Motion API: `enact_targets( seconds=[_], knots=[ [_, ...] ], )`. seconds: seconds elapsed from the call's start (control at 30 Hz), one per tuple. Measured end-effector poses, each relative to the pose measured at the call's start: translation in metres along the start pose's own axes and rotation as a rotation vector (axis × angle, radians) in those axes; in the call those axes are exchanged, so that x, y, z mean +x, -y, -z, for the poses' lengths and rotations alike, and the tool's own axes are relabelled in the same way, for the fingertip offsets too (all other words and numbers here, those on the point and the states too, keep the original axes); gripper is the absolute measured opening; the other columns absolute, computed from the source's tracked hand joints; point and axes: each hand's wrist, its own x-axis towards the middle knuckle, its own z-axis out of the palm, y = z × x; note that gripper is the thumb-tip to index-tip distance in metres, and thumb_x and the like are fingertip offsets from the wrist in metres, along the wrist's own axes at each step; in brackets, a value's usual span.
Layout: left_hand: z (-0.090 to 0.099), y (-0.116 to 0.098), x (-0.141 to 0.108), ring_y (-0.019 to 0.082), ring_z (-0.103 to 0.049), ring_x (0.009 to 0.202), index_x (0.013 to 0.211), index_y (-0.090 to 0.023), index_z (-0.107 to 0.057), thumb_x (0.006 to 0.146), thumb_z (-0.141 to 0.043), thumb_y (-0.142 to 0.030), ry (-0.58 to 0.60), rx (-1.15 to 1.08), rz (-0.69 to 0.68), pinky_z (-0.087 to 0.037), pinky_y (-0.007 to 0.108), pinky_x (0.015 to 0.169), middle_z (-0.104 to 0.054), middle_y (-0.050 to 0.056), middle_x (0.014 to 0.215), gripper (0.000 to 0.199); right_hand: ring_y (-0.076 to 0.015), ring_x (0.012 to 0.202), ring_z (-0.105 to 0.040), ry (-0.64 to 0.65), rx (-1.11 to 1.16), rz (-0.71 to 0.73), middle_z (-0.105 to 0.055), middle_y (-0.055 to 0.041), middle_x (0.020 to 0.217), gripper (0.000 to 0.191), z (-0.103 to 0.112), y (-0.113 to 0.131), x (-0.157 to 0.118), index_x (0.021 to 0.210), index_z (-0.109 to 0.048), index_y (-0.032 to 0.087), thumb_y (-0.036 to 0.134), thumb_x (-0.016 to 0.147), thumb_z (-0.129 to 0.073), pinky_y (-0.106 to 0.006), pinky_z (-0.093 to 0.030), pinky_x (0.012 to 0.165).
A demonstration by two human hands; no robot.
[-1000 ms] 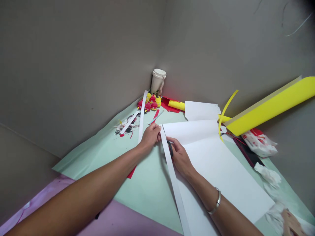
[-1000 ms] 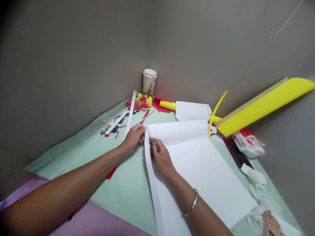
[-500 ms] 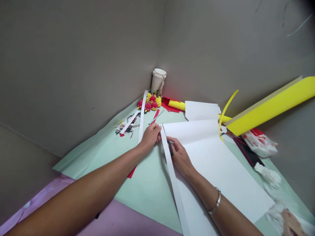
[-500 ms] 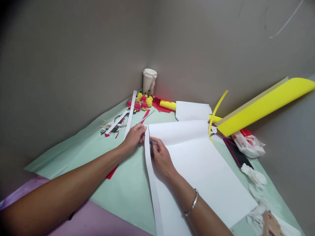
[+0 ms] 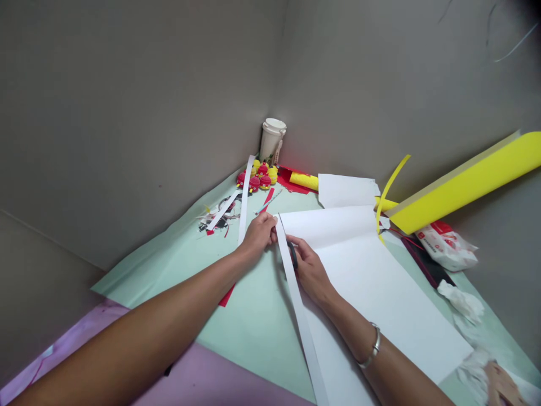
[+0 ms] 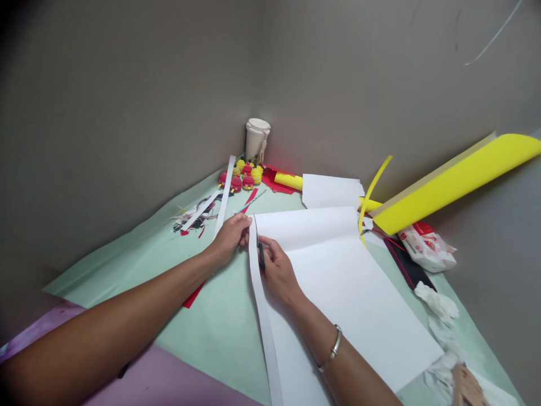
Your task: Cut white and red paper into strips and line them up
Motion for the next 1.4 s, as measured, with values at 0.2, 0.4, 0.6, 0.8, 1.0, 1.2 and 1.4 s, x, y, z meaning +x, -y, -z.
enact_targets(
  seconds=[0.2,0.4,0.6,0.8,1.0,1.2,1.4],
  knots=[
    [0.000,-0.001,-0.001,0.009,-0.045,0.044,0.068,-0.020,-0.046,0.082,-0.053,-0.031,0.009,-0.012,-0.006,-0.031,0.020,0.043,-0.051,-0.003,0.050,0.019,-0.0115,0.056,-0.041,-0.001,-0.014,-0.003,-0.052,0.0055,0.067,0.046,0.002,-0.002,0.000,0.124,-0.059,0.022,0.046,0.084,-0.062,-0.025,-0.035,0.052],
    [0.002,-0.004,-0.003,0.009,-0.045,0.044,0.070,-0.019,-0.049,0.082,-0.054,-0.033,-0.015,-0.026,-0.059,-0.033,0.020,0.044,-0.054,-0.002,0.055,0.019,-0.0094,0.053,-0.042,-0.086,0.135,0.004,-0.049,0.0061,0.067,0.046,0.003,-0.010,0.000,0.120,-0.059,0.024,0.048,0.083,-0.067,-0.023,-0.034,0.048],
    [0.002,-0.008,-0.006,0.010,-0.048,0.050,0.077,-0.020,-0.050,0.075,-0.059,-0.024,-0.011,-0.028,-0.132,-0.037,0.021,0.049,-0.055,-0.004,0.059,0.010,-0.0085,0.050,-0.043,-0.130,0.124,0.014,-0.056,0.0042,0.072,0.043,0.008,-0.007,0.003,0.118,-0.058,0.023,0.046,0.082,-0.067,-0.022,-0.033,0.042],
    [0.001,-0.009,-0.008,0.011,-0.052,0.058,0.086,-0.018,-0.053,0.070,-0.063,-0.019,0.011,-0.025,-0.171,-0.037,0.022,0.051,-0.055,-0.004,0.067,0.019,-0.0131,0.066,-0.054,-0.112,0.138,0.036,-0.063,-0.0015,0.090,0.048,0.016,-0.013,0.007,0.126,-0.056,0.023,0.043,0.083,-0.065,-0.025,-0.044,0.052],
    [0.001,-0.008,-0.009,0.011,-0.054,0.059,0.089,-0.017,-0.053,0.070,-0.067,-0.023,0.036,-0.050,-0.139,-0.039,0.023,0.053,-0.057,-0.003,0.070,0.025,-0.0102,0.063,-0.047,-0.084,0.232,0.052,-0.056,0.0015,0.086,0.047,0.019,-0.014,0.003,0.127,-0.060,0.025,0.039,0.082,-0.067,-0.025,-0.040,0.058],
    [0.001,-0.007,-0.006,0.012,-0.058,0.061,0.090,-0.017,-0.053,0.070,-0.071,-0.027,0.032,-0.053,-0.112,-0.041,0.024,0.055,-0.059,-0.001,0.074,0.029,-0.0148,0.075,-0.058,-0.050,0.135,0.048,-0.059,0.0014,0.087,0.076,0.010,-0.001,0.000,0.138,-0.047,0.024,0.027,0.068,-0.078,-0.027,-0.047,0.068],
    [-0.006,-0.031,-0.027,0.016,-0.061,0.076,0.088,-0.019,-0.059,0.076,-0.070,-0.030,-0.191,0.008,-0.222,-0.045,0.026,0.066,-0.064,0.003,0.085,0.020,-0.0171,0.074,-0.062,-0.143,0.218,0.043,-0.064,-0.0005,0.092,0.079,0.011,-0.004,0.007,0.137,-0.044,0.021,0.023,0.066,-0.077,-0.031,-0.052,0.065]
  ],
)
